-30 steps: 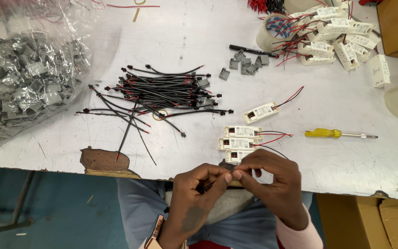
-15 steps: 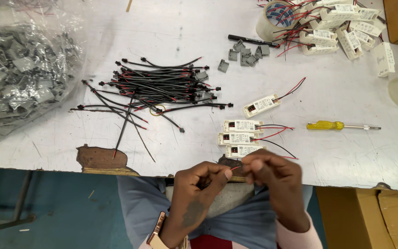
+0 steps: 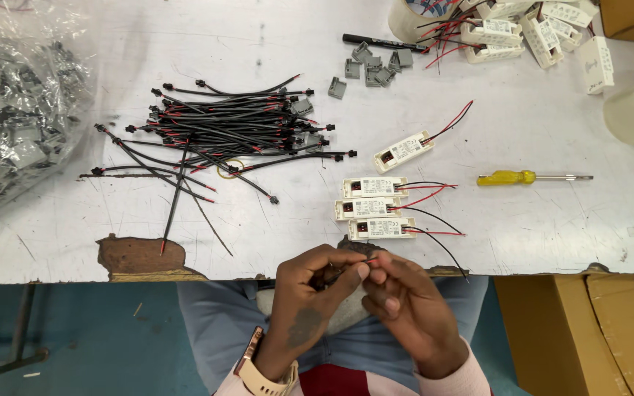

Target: The person assembles small white electrical components by inserting wires into terminals and tightening them with a yellow screwdriver. They handle multiple units one at a time, moving finished items aside and picking up new ones from the table.

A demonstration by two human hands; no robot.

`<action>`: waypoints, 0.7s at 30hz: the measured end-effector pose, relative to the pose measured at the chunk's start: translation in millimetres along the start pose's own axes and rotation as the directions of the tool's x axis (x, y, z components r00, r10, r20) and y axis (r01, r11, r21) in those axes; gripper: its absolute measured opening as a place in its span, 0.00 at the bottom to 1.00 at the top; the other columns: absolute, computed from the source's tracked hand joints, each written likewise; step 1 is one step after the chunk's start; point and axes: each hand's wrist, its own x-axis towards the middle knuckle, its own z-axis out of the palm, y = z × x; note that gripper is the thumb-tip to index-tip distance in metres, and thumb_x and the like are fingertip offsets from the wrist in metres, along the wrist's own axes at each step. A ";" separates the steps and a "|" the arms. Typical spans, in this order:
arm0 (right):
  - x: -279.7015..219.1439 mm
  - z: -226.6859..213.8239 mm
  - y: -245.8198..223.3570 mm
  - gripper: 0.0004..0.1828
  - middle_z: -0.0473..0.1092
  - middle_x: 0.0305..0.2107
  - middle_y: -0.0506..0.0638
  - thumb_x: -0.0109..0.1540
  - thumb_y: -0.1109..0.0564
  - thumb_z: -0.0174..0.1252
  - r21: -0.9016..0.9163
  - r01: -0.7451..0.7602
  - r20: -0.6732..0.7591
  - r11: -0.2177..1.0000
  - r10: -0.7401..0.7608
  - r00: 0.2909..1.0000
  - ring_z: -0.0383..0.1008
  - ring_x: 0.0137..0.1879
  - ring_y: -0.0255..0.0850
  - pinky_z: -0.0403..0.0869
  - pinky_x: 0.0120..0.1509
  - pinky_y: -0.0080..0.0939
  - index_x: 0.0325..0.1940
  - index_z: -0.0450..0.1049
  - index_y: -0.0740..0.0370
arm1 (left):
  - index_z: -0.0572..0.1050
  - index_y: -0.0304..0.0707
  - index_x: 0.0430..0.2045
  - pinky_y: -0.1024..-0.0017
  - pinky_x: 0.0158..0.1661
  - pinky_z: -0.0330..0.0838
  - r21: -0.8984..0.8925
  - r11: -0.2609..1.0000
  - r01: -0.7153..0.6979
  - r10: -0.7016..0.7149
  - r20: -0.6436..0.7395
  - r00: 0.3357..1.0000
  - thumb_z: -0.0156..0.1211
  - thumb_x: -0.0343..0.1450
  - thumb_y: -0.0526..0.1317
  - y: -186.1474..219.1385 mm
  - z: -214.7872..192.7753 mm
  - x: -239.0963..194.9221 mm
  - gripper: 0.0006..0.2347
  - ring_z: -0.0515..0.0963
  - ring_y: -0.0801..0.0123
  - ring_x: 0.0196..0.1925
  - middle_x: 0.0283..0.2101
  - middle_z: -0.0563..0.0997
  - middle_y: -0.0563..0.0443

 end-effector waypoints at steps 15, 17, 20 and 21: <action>10.5 -75.5 -193.0 0.22 0.75 0.47 0.54 0.56 0.70 0.68 -0.633 -0.109 0.558 -0.767 -0.549 0.623 0.72 0.53 0.53 0.72 0.59 0.51 0.53 0.80 0.57 | 0.80 0.36 0.32 0.69 0.26 0.72 0.708 0.427 -0.563 0.544 0.297 0.785 0.67 0.69 0.35 -6.3 -29.2 48.6 0.03 0.79 0.62 0.26 0.29 0.79 0.50; 5.5 -67.2 -186.7 0.17 0.73 0.48 0.56 0.64 0.71 0.67 -0.675 -0.030 0.617 -0.737 -0.587 0.524 0.74 0.54 0.52 0.73 0.59 0.49 0.54 0.75 0.62 | 0.80 0.36 0.30 0.69 0.23 0.70 0.722 0.396 -0.568 0.533 0.322 0.782 0.67 0.68 0.35 -11.8 -29.8 48.7 0.03 0.79 0.64 0.23 0.26 0.79 0.51; -2.3 -32.4 -174.4 0.17 0.67 0.52 0.59 0.69 0.77 0.61 -0.720 0.262 0.693 -0.642 -0.656 0.298 0.77 0.54 0.53 0.79 0.54 0.50 0.55 0.68 0.62 | 0.79 0.36 0.29 0.69 0.23 0.70 0.725 0.413 -0.551 0.512 0.316 0.799 0.67 0.69 0.35 -16.4 -29.3 49.0 0.03 0.79 0.67 0.22 0.25 0.78 0.52; -7.1 -18.7 -168.9 0.14 0.66 0.49 0.58 0.69 0.74 0.59 -0.704 0.366 0.700 -0.608 -0.679 0.221 0.74 0.52 0.51 0.76 0.52 0.49 0.53 0.67 0.62 | 0.79 0.36 0.28 0.69 0.23 0.69 0.731 0.413 -0.543 0.513 0.306 0.802 0.67 0.69 0.35 -17.4 -29.8 49.2 0.03 0.79 0.66 0.22 0.25 0.78 0.52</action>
